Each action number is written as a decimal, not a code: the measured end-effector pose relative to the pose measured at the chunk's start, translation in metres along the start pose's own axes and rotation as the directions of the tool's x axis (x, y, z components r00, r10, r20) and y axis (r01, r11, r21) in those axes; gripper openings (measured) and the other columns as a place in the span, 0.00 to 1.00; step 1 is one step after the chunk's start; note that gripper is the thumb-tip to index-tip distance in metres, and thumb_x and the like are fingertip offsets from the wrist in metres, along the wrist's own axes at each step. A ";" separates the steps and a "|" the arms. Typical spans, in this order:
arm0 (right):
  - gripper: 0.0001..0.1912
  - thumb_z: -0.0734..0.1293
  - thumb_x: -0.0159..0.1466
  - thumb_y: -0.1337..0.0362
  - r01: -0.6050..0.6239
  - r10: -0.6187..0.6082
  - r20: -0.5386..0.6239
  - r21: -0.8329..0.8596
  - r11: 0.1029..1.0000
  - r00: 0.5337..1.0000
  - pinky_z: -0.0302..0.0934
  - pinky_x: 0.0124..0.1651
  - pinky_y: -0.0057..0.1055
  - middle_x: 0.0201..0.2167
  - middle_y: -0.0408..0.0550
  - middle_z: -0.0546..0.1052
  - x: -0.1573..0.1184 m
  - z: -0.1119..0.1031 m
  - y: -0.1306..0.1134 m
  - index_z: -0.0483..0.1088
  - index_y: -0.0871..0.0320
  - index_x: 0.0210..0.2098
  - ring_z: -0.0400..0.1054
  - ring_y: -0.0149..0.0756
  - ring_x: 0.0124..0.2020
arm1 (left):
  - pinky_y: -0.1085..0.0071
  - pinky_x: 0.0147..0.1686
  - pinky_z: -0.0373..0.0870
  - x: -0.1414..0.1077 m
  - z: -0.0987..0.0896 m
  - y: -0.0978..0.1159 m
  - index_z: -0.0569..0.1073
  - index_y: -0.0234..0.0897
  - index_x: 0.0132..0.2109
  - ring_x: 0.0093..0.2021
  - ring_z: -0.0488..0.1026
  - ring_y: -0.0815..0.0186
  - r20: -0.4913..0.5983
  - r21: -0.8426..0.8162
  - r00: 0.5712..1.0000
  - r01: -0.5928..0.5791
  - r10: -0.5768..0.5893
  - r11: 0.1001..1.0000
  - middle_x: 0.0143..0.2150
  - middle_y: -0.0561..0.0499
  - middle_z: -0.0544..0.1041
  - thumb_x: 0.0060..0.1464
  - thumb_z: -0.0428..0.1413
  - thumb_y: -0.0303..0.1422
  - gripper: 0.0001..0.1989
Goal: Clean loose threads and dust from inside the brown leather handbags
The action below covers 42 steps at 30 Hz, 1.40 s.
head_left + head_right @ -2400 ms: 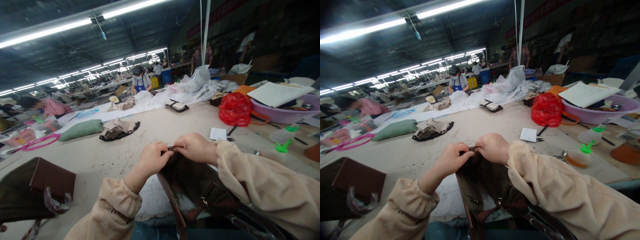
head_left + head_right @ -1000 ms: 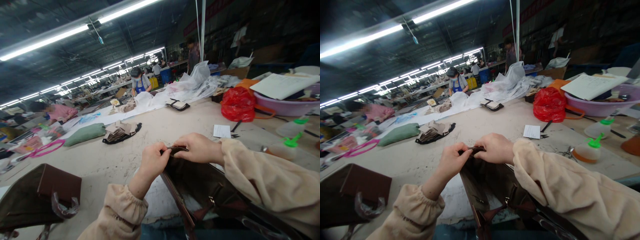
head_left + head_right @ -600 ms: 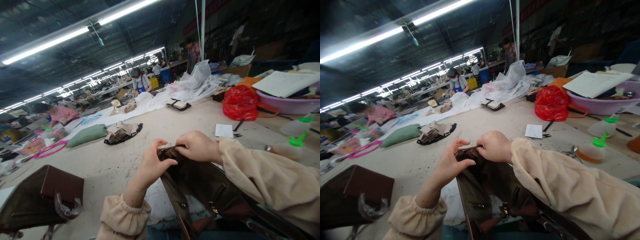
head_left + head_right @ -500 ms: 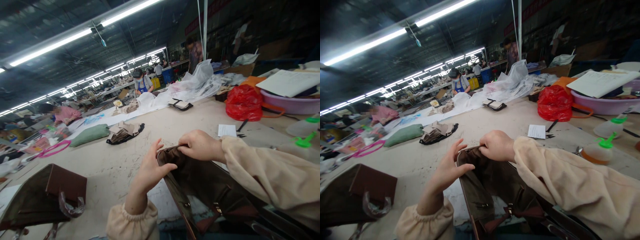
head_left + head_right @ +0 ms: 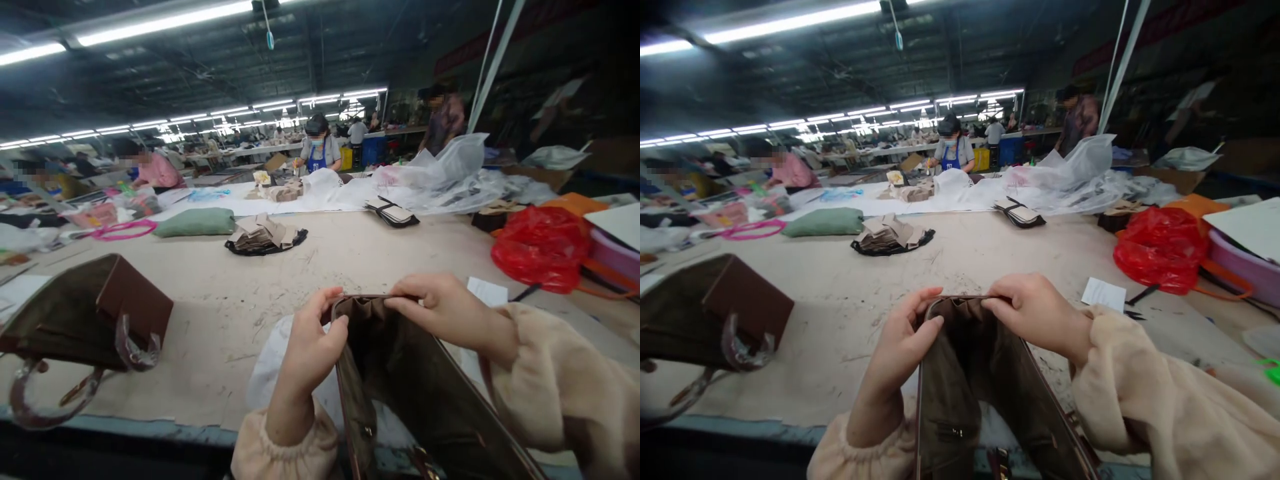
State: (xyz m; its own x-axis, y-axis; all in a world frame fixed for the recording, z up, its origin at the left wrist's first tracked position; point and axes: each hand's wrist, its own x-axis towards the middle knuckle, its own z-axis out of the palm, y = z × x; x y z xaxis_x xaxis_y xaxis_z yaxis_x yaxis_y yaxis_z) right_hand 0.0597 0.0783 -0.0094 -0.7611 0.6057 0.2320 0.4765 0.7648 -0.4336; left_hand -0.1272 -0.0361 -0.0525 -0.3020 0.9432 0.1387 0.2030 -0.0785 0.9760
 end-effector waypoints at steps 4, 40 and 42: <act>0.20 0.67 0.59 0.49 -0.043 0.038 0.053 0.083 0.996 0.998 0.63 0.37 0.29 0.33 0.45 0.77 0.002 -0.004 0.003 0.74 0.55 0.45 0.70 0.35 0.34 | 0.68 0.48 0.71 0.001 0.003 -0.002 0.64 0.37 0.53 0.46 0.75 0.65 -0.020 -0.023 1.000 -0.003 0.003 1.000 0.47 0.47 0.77 0.52 0.52 0.26 0.20; 0.07 0.67 0.61 0.62 0.185 -0.181 0.062 -0.070 0.980 0.982 0.59 0.41 0.26 0.36 0.45 0.76 0.044 0.017 -0.044 0.77 0.55 0.36 0.69 0.32 0.37 | 0.68 0.40 0.69 -0.021 -0.002 0.015 0.76 0.43 0.44 0.38 0.75 0.63 -0.108 0.457 0.984 -0.075 0.139 0.886 0.39 0.53 0.80 0.54 0.51 0.31 0.13; 0.06 0.67 0.61 0.62 0.186 -0.181 0.065 -0.071 0.980 0.981 0.59 0.39 0.26 0.34 0.44 0.76 0.044 0.016 -0.044 0.77 0.55 0.34 0.69 0.31 0.36 | 0.68 0.40 0.69 -0.021 -0.001 0.016 0.77 0.43 0.44 0.38 0.75 0.63 -0.107 0.467 0.983 -0.080 0.146 0.880 0.39 0.52 0.80 0.54 0.51 0.31 0.13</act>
State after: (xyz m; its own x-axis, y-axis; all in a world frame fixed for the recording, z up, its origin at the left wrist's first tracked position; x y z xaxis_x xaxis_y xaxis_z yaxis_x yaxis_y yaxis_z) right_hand -0.0019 0.0679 0.0062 -0.8618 0.4416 0.2494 0.3569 0.8775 -0.3205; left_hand -0.1182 -0.0577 -0.0401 -0.3669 0.8816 0.2969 0.6383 0.0064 0.7698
